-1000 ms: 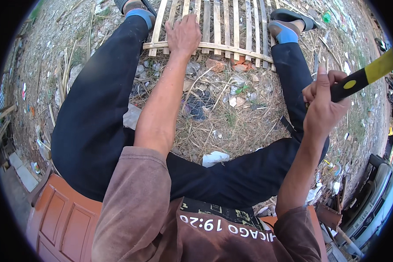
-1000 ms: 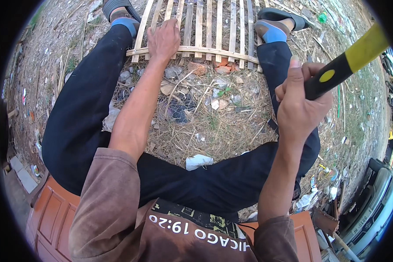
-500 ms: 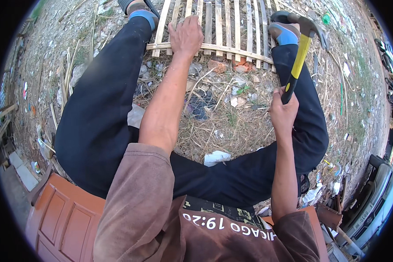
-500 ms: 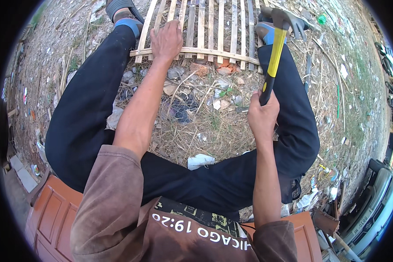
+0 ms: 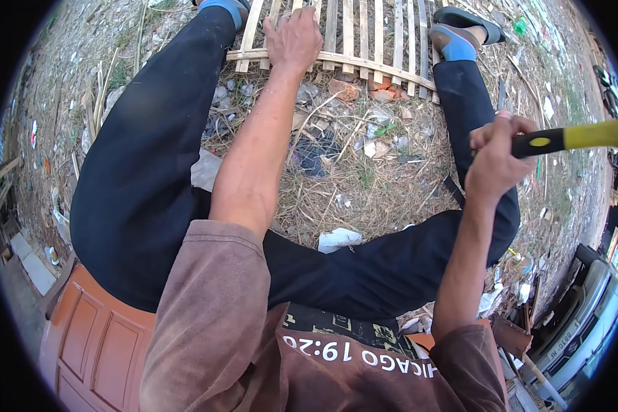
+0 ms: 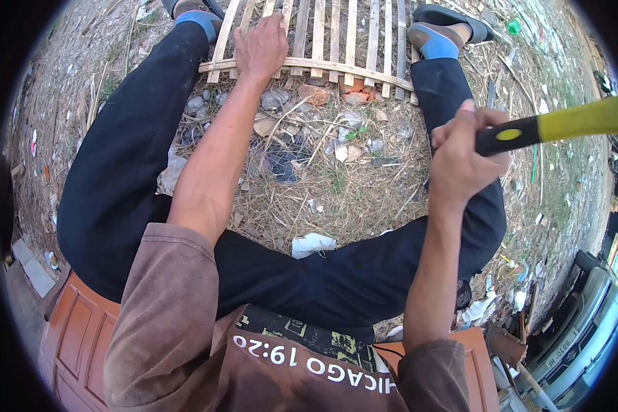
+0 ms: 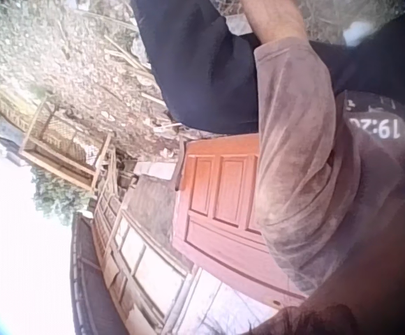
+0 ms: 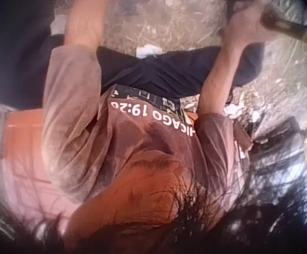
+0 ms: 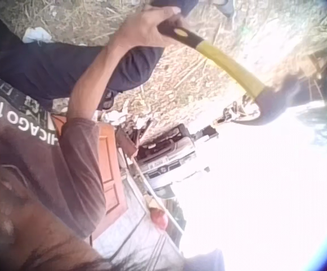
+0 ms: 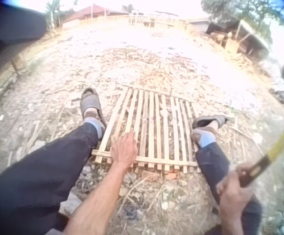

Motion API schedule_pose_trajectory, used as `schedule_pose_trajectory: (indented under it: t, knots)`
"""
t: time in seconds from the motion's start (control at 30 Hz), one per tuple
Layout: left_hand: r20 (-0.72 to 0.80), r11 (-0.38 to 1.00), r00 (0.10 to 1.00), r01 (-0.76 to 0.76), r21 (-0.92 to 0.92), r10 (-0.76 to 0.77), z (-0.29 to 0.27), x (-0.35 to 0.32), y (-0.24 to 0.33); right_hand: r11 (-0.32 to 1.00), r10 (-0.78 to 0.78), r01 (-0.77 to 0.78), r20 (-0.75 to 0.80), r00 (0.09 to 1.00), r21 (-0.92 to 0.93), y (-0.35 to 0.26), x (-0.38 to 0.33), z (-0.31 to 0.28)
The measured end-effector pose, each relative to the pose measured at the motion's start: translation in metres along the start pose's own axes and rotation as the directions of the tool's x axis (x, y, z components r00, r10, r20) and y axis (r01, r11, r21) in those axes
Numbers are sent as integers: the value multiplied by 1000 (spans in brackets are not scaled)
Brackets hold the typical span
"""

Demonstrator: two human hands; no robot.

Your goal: The person repairs a wooden grate by hammering nails into the wooden slats and picking up small debris.

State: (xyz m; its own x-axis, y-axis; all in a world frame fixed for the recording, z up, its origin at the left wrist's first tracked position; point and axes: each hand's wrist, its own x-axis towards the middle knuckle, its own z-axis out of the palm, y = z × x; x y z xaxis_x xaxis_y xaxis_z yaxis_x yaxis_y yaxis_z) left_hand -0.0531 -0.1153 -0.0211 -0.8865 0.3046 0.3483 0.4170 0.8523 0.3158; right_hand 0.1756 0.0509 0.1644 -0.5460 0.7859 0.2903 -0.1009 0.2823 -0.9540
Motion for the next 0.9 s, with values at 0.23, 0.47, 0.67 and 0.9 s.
schedule_pose_trajectory:
  t: [0.23, 0.47, 0.67, 0.9]
  knots:
    - [4, 999, 999, 43, 5, -43, -1, -1, -8, 798, 445, -329, 126, 887, -506, -1, -2, -31]
    - [24, 1000, 999, 26, -4, -26, -4, 1, -5, 987, 153, -150, 75, 985, -55, 8, 0, -3]
    - [13, 1000, 1000, 26, -7, -26, 4, 5, 4, 595, 612, -313, 166, 773, -740, 87, -40, -60]
    - [-130, 996, 991, -21, -82, 10, -6, 1, -1, 994, 99, -87, 180, 979, -69, -30, 10, -7]
